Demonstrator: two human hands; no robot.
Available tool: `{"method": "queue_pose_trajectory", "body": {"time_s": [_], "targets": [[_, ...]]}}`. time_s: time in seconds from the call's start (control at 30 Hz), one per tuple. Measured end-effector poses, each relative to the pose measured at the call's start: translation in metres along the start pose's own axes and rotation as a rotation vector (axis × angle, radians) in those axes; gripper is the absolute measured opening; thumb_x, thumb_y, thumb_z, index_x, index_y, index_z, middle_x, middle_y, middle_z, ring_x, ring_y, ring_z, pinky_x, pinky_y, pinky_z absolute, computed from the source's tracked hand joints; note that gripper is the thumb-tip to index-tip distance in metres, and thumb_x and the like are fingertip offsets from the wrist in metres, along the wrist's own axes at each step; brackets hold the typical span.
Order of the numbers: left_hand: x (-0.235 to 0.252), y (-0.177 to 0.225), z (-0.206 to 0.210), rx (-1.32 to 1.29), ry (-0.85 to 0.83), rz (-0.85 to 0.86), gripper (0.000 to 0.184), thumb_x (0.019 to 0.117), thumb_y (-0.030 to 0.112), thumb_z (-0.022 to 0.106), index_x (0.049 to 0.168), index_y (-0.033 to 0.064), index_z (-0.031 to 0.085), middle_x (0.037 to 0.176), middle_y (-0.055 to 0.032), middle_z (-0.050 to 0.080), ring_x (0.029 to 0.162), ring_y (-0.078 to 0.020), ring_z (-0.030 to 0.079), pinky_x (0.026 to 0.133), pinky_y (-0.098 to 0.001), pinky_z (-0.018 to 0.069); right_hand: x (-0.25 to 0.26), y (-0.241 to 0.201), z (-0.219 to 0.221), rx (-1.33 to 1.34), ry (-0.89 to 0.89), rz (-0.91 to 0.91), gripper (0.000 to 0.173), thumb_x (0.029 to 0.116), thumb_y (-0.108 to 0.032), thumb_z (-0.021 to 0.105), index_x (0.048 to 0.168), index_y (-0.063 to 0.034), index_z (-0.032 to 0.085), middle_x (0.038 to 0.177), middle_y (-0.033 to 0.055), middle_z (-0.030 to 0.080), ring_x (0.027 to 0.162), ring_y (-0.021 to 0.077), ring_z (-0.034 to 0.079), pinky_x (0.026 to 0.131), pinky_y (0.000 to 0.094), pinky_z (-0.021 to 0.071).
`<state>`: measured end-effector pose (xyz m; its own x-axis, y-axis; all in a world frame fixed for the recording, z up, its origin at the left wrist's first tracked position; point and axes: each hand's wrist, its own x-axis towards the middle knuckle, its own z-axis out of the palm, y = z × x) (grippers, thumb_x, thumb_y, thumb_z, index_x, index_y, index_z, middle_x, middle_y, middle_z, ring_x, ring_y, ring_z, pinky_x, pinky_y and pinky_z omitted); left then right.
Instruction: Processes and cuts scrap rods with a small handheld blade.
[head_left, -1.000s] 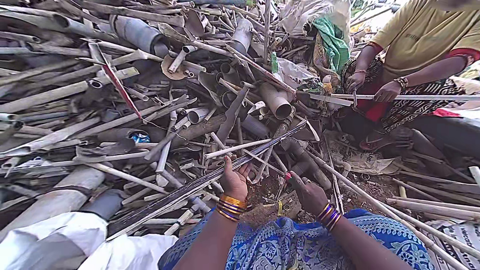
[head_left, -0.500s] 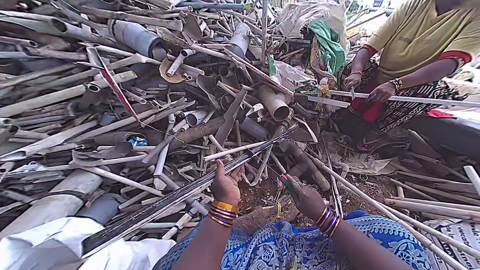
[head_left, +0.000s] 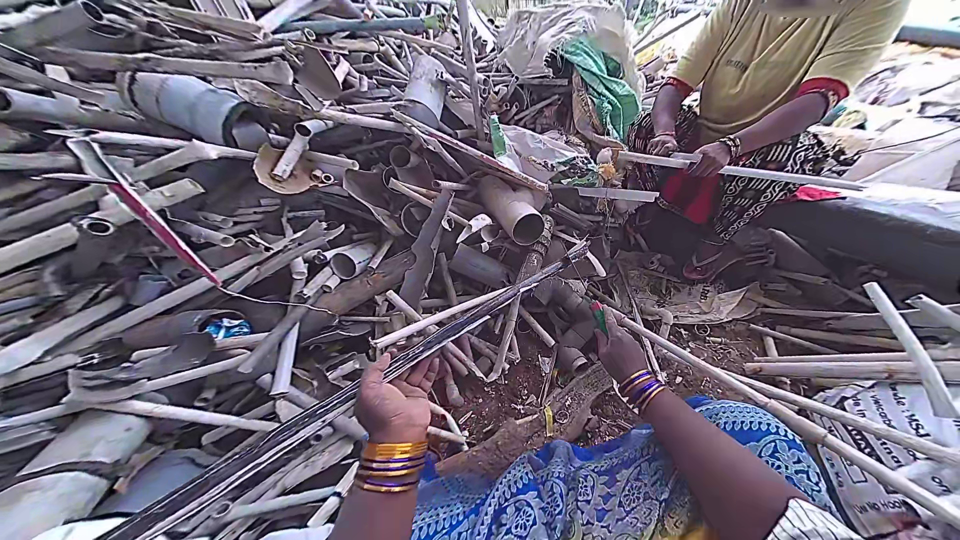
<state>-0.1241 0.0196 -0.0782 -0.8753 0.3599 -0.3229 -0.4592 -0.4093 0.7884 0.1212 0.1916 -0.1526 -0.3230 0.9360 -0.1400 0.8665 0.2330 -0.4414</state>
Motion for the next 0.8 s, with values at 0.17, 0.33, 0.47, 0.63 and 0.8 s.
{"method": "queue_pose_trajectory", "body": {"time_s": [0.17,0.33,0.47,0.63,0.8], "targets": [[0.005,0.001,-0.004,0.009,0.032,-0.032,0.025,0.1086,0.025,0.037,0.119,0.0054,0.049,0.091,-0.0134,0.068,0.070,-0.0218,0.071,0.061,-0.0350,0.0600,-0.018,-0.008,0.022,0.015,0.162,-0.284,0.056,0.1070,-0.021,0.047,0.161,-0.0105,0.036,0.113,0.0273,0.071,0.097,0.0441,0.072,0.084,0.0563,0.0566],[0.010,0.011,-0.009,-0.011,0.040,-0.018,0.024,0.1080,0.024,0.036,0.122,0.0067,0.046,0.100,-0.0125,0.065,0.078,-0.0220,0.071,0.065,-0.0350,0.0599,-0.005,-0.005,0.004,0.020,0.068,-0.106,0.061,0.1083,-0.020,0.042,0.166,-0.0150,0.022,0.128,0.0271,0.065,0.110,0.0427,0.068,0.093,0.0553,0.0535],[0.016,0.012,-0.016,0.008,0.038,-0.013,0.020,0.1077,0.023,0.036,0.114,0.0082,0.047,0.092,-0.0110,0.067,0.071,-0.0199,0.071,0.060,-0.0335,0.0596,0.000,-0.003,-0.009,0.053,-0.001,0.018,0.062,0.1112,-0.027,0.040,0.167,-0.0167,0.014,0.136,0.0245,0.061,0.120,0.0397,0.065,0.101,0.0536,0.0501],[0.017,0.017,-0.016,-0.022,0.045,-0.011,0.014,0.1072,0.021,0.036,0.110,0.0107,0.046,0.088,-0.0086,0.066,0.071,-0.0191,0.071,0.061,-0.0331,0.0595,-0.004,0.001,0.018,0.032,0.266,-0.252,0.056,0.1052,-0.016,0.048,0.160,-0.0099,0.038,0.110,0.0290,0.070,0.094,0.0459,0.072,0.082,0.0561,0.0565],[0.014,0.015,-0.016,-0.022,0.031,-0.029,0.014,0.1065,0.020,0.036,0.106,0.0106,0.046,0.086,-0.0085,0.067,0.069,-0.0192,0.070,0.059,-0.0326,0.0590,-0.006,-0.002,0.003,0.071,0.223,-0.137,0.058,0.1079,-0.020,0.045,0.163,-0.0087,0.029,0.122,0.0289,0.067,0.105,0.0441,0.070,0.091,0.0542,0.0542]]}}
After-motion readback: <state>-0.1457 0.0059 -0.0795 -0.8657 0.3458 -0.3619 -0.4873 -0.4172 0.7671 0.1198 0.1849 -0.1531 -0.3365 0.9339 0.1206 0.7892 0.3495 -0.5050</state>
